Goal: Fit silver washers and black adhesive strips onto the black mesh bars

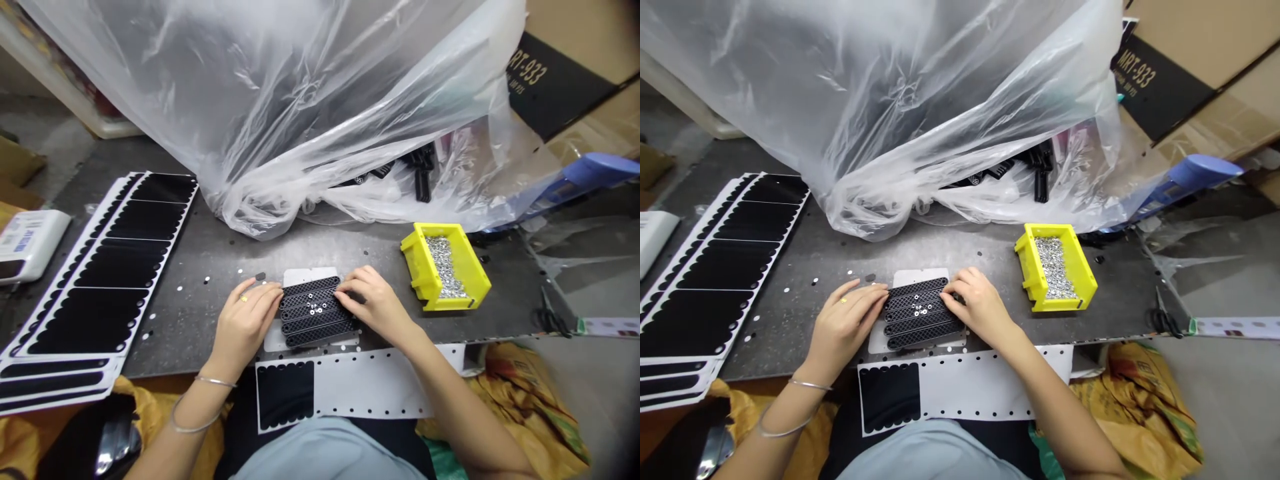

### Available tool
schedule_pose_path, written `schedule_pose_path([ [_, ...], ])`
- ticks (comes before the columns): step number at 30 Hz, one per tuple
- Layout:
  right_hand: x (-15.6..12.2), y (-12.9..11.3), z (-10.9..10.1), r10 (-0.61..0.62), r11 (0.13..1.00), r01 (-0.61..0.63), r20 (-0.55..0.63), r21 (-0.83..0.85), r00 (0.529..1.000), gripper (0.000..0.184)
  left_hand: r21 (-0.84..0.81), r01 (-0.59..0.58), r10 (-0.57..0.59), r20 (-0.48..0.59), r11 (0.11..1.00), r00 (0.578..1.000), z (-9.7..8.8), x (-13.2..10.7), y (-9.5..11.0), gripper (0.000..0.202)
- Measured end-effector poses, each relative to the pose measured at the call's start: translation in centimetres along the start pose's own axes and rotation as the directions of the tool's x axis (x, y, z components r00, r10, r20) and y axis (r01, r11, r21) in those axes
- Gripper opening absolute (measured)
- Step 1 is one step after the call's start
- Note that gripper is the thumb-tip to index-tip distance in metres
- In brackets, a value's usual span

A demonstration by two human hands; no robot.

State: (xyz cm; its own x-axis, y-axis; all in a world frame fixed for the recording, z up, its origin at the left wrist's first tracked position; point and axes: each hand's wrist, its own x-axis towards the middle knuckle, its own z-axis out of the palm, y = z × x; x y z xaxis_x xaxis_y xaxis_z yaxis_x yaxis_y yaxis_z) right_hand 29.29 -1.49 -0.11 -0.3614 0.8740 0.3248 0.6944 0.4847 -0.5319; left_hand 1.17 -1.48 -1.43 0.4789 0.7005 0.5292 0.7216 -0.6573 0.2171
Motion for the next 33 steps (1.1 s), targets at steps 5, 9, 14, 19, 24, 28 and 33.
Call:
schedule_pose_path([
  [5, 0.8, 1.6, 0.7, -0.128, 0.979, 0.111, -0.095, -0.168, 0.987, 0.019, -0.019, -0.021, 0.022, 0.009, 1.0, 1.0, 0.3, -0.5, -0.7, 0.019],
  [9, -0.1, 2.0, 0.5, -0.246, 0.933, 0.228, -0.031, -0.278, 0.969, 0.021, -0.01, -0.045, 0.045, 0.018, 0.999, 0.999, -0.1, -0.6, -1.0, 0.02],
  [14, -0.8, 1.5, 0.1, -0.312, 0.897, 0.302, 0.022, -0.321, 0.95, 0.027, -0.041, -0.063, 0.063, 0.003, 0.997, 0.998, 0.0, -0.8, -1.0, 0.025],
  [19, -0.2, 2.2, -0.7, -0.407, 0.827, 0.415, 0.106, -0.379, 0.907, 0.029, -0.051, -0.152, 0.151, -0.011, 0.987, 0.988, -0.1, -0.9, -1.9, 0.029],
  [24, -0.8, 1.4, -0.6, -0.3, 0.883, 0.331, 0.143, -0.332, 0.943, 0.034, -0.021, -0.156, 0.157, 0.062, 0.988, 0.986, -0.8, -1.5, -1.3, 0.046],
  [28, -1.4, -0.9, 0.6, -0.141, 0.909, 0.16, 0.076, -0.385, 0.987, 0.039, 0.075, -0.041, 0.03, 0.135, 0.996, 0.99, -1.1, -2.0, 1.4, 0.058],
  [33, -0.9, -0.4, -0.2, -0.214, 0.886, 0.25, 0.134, -0.391, 0.968, 0.033, 0.094, -0.004, -0.014, 0.192, 0.996, 0.981, -1.5, -1.9, 1.1, 0.061],
])
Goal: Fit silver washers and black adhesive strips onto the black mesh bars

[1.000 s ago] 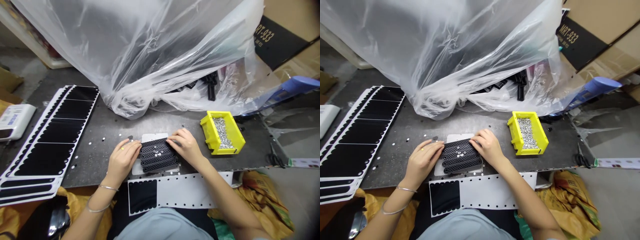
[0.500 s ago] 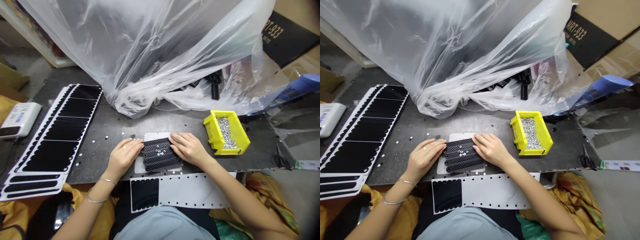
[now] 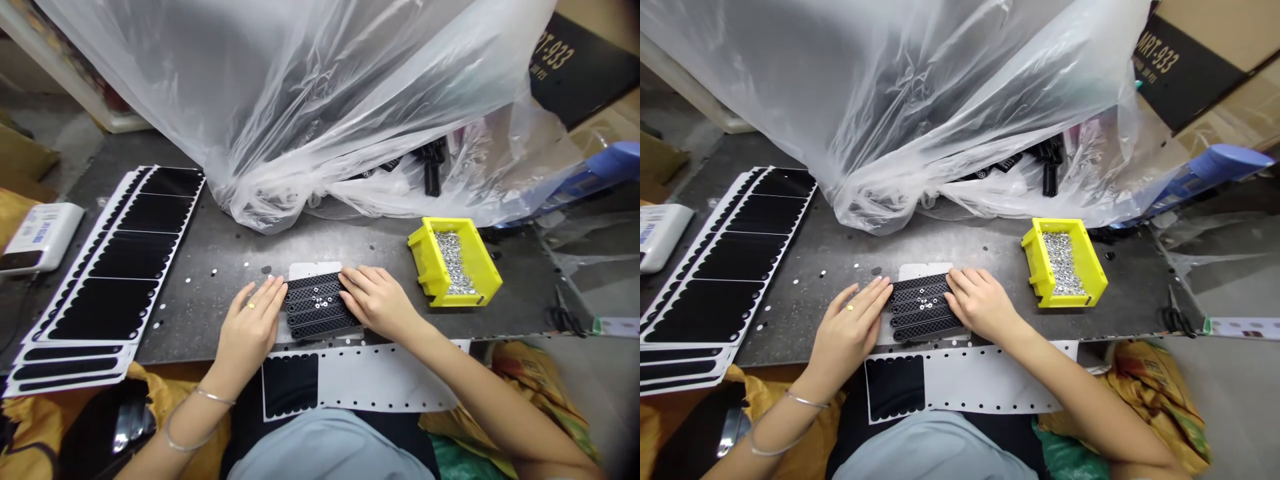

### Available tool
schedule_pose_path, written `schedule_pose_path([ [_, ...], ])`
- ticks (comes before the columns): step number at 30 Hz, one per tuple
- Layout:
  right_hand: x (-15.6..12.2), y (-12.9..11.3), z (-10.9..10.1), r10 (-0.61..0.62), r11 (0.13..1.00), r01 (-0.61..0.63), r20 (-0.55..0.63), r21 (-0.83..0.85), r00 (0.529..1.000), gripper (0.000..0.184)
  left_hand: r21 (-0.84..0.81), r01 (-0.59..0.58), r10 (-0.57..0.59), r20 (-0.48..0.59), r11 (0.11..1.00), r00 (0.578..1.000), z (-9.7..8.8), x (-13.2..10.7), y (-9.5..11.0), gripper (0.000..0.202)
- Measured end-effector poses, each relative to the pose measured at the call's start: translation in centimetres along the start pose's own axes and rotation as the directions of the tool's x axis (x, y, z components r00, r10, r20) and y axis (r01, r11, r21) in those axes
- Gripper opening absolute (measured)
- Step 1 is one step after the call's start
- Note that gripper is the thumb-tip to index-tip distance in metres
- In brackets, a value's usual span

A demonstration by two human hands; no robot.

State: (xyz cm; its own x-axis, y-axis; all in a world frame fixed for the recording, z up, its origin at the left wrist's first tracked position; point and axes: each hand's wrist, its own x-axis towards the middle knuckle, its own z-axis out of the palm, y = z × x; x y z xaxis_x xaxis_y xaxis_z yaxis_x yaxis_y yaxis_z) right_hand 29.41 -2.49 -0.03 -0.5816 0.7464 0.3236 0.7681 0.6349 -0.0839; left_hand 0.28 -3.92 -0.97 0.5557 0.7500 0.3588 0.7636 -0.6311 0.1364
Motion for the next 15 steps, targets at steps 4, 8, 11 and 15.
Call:
schedule_pose_path([
  [4, 0.2, 1.8, -0.4, -0.071, 0.995, 0.072, -0.018, 0.07, 0.997, 0.029, -0.093, -0.116, 0.116, 0.003, 0.989, 0.993, -0.1, 0.5, -2.5, 0.053],
  [8, 1.5, 0.7, 0.0, -0.023, 0.998, 0.027, -0.072, 0.061, 0.997, 0.022, -0.066, -0.008, 0.008, -0.002, 0.998, 1.0, -0.2, 0.7, -0.7, 0.046],
  [11, 3.1, -0.7, 0.5, -0.048, 0.99, 0.052, -0.031, 0.131, 0.998, 0.019, -0.034, 0.103, -0.104, -0.014, 0.994, 0.995, -0.2, 0.5, 1.5, 0.043],
  [15, 3.5, -0.3, 0.4, -0.056, 0.984, 0.051, 0.026, 0.168, 0.998, 0.017, -0.158, 0.142, -0.153, -0.061, 0.977, 0.986, 0.2, 0.4, 1.1, 0.031],
])
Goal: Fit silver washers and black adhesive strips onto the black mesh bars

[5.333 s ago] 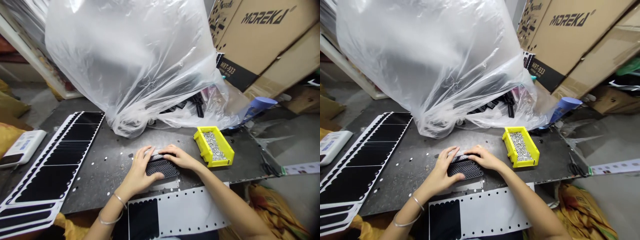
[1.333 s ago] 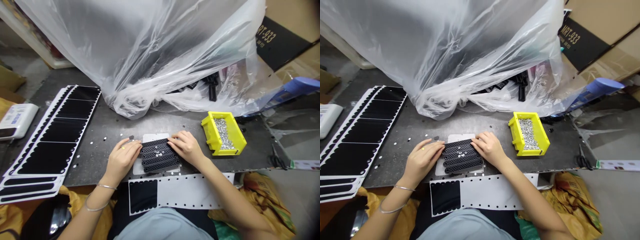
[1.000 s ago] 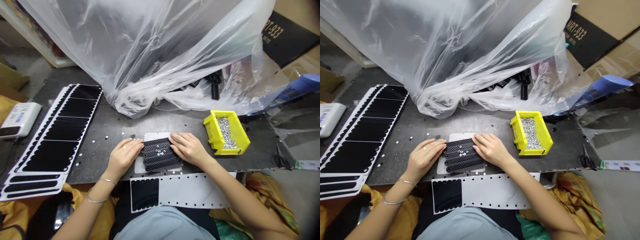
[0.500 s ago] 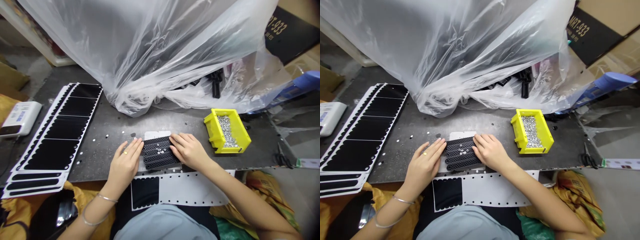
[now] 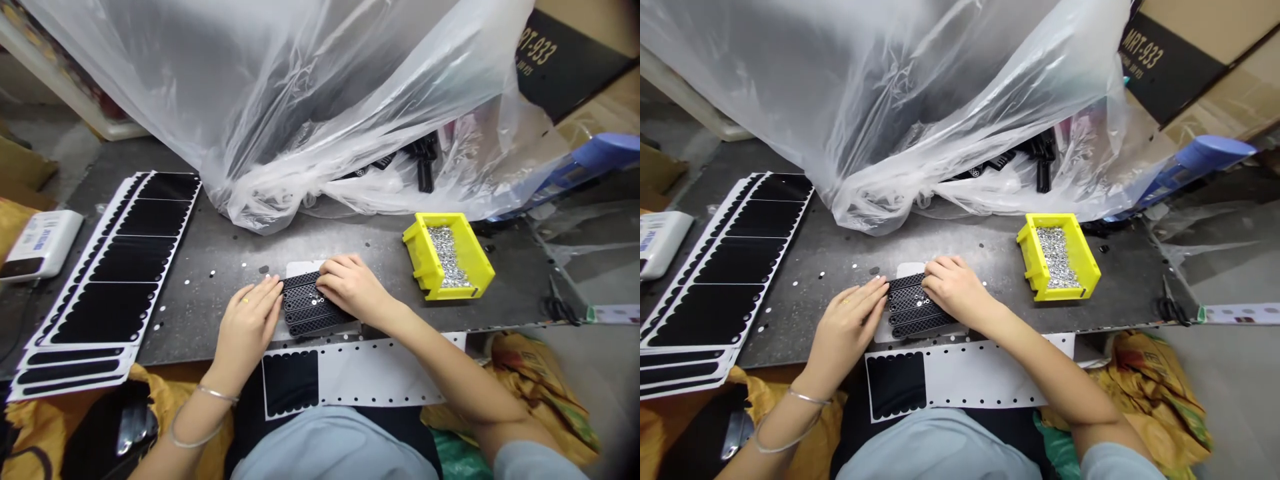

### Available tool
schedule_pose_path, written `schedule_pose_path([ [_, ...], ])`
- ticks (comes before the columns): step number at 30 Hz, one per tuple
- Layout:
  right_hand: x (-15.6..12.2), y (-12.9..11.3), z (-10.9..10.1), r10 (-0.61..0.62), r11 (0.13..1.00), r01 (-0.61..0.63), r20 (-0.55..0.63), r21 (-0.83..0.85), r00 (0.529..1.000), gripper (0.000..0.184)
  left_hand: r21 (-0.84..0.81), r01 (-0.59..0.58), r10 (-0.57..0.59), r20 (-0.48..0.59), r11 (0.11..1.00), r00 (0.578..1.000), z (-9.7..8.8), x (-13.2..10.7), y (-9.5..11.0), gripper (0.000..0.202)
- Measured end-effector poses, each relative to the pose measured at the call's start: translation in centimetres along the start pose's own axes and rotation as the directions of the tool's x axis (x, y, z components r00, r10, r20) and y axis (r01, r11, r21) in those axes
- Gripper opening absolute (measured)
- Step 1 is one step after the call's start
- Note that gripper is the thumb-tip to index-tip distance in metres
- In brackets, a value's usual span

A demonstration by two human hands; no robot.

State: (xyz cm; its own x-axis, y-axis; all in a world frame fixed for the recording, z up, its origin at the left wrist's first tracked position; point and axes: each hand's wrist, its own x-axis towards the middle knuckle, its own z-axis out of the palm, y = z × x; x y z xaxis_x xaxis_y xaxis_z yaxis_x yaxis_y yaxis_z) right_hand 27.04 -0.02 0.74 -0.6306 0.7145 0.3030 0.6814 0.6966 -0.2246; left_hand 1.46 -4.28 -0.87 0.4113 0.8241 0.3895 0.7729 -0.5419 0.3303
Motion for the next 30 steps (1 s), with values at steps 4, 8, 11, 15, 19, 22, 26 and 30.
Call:
schedule_pose_path([
  [4, -2.6, 1.7, -0.8, 0.126, 0.992, -0.126, -0.082, 0.013, 0.989, 0.014, -0.297, 0.181, -0.194, -0.016, 0.938, 0.981, 0.5, 1.1, -1.6, 0.019],
  [8, -4.8, 1.7, -0.8, 0.091, 0.995, -0.096, -0.159, -0.024, 0.983, 0.016, -0.563, 0.454, -0.448, 0.159, 0.69, 0.88, 1.1, 2.3, -2.1, 0.021],
  [11, -5.3, 0.9, -0.8, 0.038, 0.996, -0.049, -0.144, -0.076, 0.989, 0.02, -0.671, 0.618, -0.54, 0.368, 0.409, 0.757, 1.3, 2.8, -2.4, 0.031],
  [15, -4.9, 0.3, -1.3, 0.056, 0.995, -0.064, -0.094, -0.075, 0.994, 0.022, -0.656, 0.705, -0.489, 0.538, 0.267, 0.686, 0.8, 3.8, -3.2, 0.045],
  [19, -3.4, -0.4, -1.2, 0.055, 0.998, -0.054, -0.065, 0.016, 0.996, 0.019, -0.599, 0.747, -0.323, 0.673, 0.29, 0.665, 0.1, 5.6, -4.7, 0.045],
  [22, -2.5, -0.8, -0.7, 0.061, 0.998, -0.06, -0.03, 0.034, 0.998, 0.015, -0.545, 0.755, -0.236, 0.73, 0.365, 0.641, -0.2, 6.7, -5.6, 0.047],
  [26, -3.3, -0.3, -1.2, 0.094, 0.995, -0.096, -0.056, -0.033, 0.994, 0.015, -0.501, 0.692, -0.198, 0.717, 0.519, 0.668, -0.4, 7.6, -5.8, 0.042],
  [30, -5.0, 0.3, -2.5, 0.012, 0.979, -0.028, -0.081, -0.201, 0.997, 0.017, -0.419, 0.534, -0.213, 0.605, 0.734, 0.767, -1.1, 7.4, -4.6, 0.022],
])
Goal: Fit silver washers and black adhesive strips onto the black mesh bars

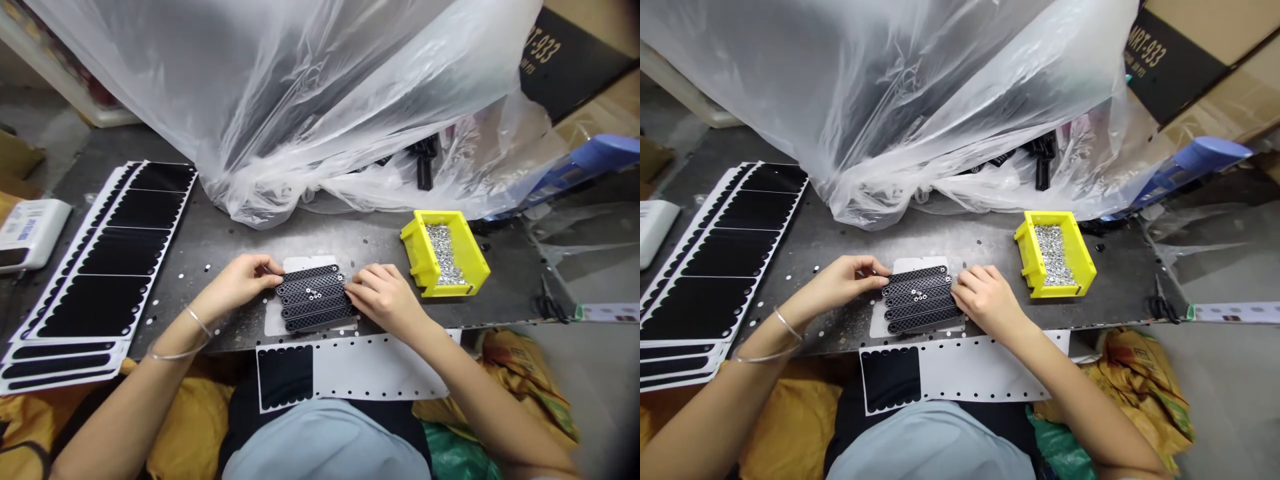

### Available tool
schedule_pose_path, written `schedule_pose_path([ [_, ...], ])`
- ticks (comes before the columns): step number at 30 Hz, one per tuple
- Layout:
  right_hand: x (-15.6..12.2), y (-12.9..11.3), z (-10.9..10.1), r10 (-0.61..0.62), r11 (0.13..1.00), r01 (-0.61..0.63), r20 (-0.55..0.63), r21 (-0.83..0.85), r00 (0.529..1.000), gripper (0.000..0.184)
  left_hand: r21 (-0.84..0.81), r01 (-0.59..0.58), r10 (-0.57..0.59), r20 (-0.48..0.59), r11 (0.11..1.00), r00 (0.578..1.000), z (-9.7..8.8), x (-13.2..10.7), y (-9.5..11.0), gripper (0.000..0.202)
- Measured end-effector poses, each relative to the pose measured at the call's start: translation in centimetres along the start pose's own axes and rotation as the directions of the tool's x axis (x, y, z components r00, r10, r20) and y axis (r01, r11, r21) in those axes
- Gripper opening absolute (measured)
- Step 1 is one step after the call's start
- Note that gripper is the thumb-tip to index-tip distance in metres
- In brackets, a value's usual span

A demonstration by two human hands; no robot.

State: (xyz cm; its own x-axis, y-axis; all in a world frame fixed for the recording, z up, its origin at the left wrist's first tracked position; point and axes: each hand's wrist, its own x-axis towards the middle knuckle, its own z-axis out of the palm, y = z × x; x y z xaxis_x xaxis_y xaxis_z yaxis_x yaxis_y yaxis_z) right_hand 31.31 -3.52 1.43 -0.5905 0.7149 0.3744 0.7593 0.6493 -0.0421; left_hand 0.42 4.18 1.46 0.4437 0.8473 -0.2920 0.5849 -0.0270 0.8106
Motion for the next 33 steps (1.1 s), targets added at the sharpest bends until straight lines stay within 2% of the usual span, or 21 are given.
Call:
schedule_pose_path([
  [2, -0.4, -0.1, -0.4, -0.092, 0.993, 0.092, 0.004, -0.078, 0.996, 0.017, 0.195, -0.078, 0.103, -0.126, 0.978, 0.987, 0.7, -1.1, 0.2, 0.015],
  [3, -0.5, -0.3, -0.5, -0.126, 0.986, 0.126, 0.008, -0.111, 0.992, 0.017, 0.298, -0.125, 0.185, -0.182, 0.946, 0.966, 1.2, -1.7, 0.1, 0.014],
  [5, -0.6, -0.8, -0.5, -0.155, 0.975, 0.155, 0.015, -0.157, 0.988, 0.018, 0.481, -0.232, 0.38, -0.236, 0.846, 0.895, 2.3, -3.0, -0.5, 0.016],
  [8, -0.4, -1.4, -0.5, -0.165, 0.969, 0.166, 0.023, -0.185, 0.986, 0.019, 0.668, -0.347, 0.617, -0.213, 0.658, 0.758, 3.5, -4.3, -2.1, 0.024],
  [10, -0.3, -1.3, -0.5, -0.161, 0.97, 0.165, 0.036, -0.181, 0.986, 0.02, 0.743, -0.375, 0.694, -0.163, 0.554, 0.701, 3.5, -4.7, -3.0, 0.032],
  [13, -0.4, -0.1, -0.6, -0.172, 0.973, 0.181, 0.072, -0.146, 0.983, 0.022, 0.808, -0.407, 0.728, -0.04, 0.426, 0.685, 2.8, -5.0, -3.4, 0.043],
  [16, -0.8, 1.2, -0.7, -0.312, 0.933, 0.328, 0.121, -0.146, 0.942, 0.023, 0.849, -0.377, 0.699, 0.011, 0.372, 0.715, 2.6, -5.4, -2.8, 0.048],
  [18, -0.9, 1.3, -0.6, -0.396, 0.897, 0.416, 0.143, -0.152, 0.907, 0.023, 0.86, -0.314, 0.66, -0.034, 0.401, 0.75, 3.1, -5.7, -2.3, 0.048],
  [21, -0.7, 0.3, -0.3, -0.329, 0.923, 0.35, 0.139, -0.161, 0.934, 0.019, 0.827, -0.267, 0.612, -0.114, 0.496, 0.783, 4.4, -6.0, -1.9, 0.05],
  [23, -0.5, -0.5, -0.2, -0.288, 0.933, 0.313, 0.155, -0.177, 0.945, 0.021, 0.775, -0.28, 0.594, -0.149, 0.567, 0.79, 4.8, -6.1, -2.0, 0.05],
  [27, -0.1, -0.5, -0.6, -0.327, 0.925, 0.352, 0.171, -0.141, 0.929, 0.024, 0.571, -0.334, 0.526, -0.21, 0.75, 0.824, 4.5, -5.7, -2.8, 0.045],
  [30, 0.6, -0.4, -0.4, -0.214, 0.976, 0.218, 0.113, -0.02, 0.97, 0.022, 0.412, -0.358, 0.483, -0.254, 0.838, 0.838, 4.3, -4.8, -2.4, 0.037],
  [33, 1.6, -1.6, 0.8, -0.044, 0.987, 0.035, 0.052, 0.16, 0.998, 0.017, 0.374, -0.395, 0.509, -0.286, 0.839, 0.812, 4.2, -3.4, -0.9, 0.027],
])
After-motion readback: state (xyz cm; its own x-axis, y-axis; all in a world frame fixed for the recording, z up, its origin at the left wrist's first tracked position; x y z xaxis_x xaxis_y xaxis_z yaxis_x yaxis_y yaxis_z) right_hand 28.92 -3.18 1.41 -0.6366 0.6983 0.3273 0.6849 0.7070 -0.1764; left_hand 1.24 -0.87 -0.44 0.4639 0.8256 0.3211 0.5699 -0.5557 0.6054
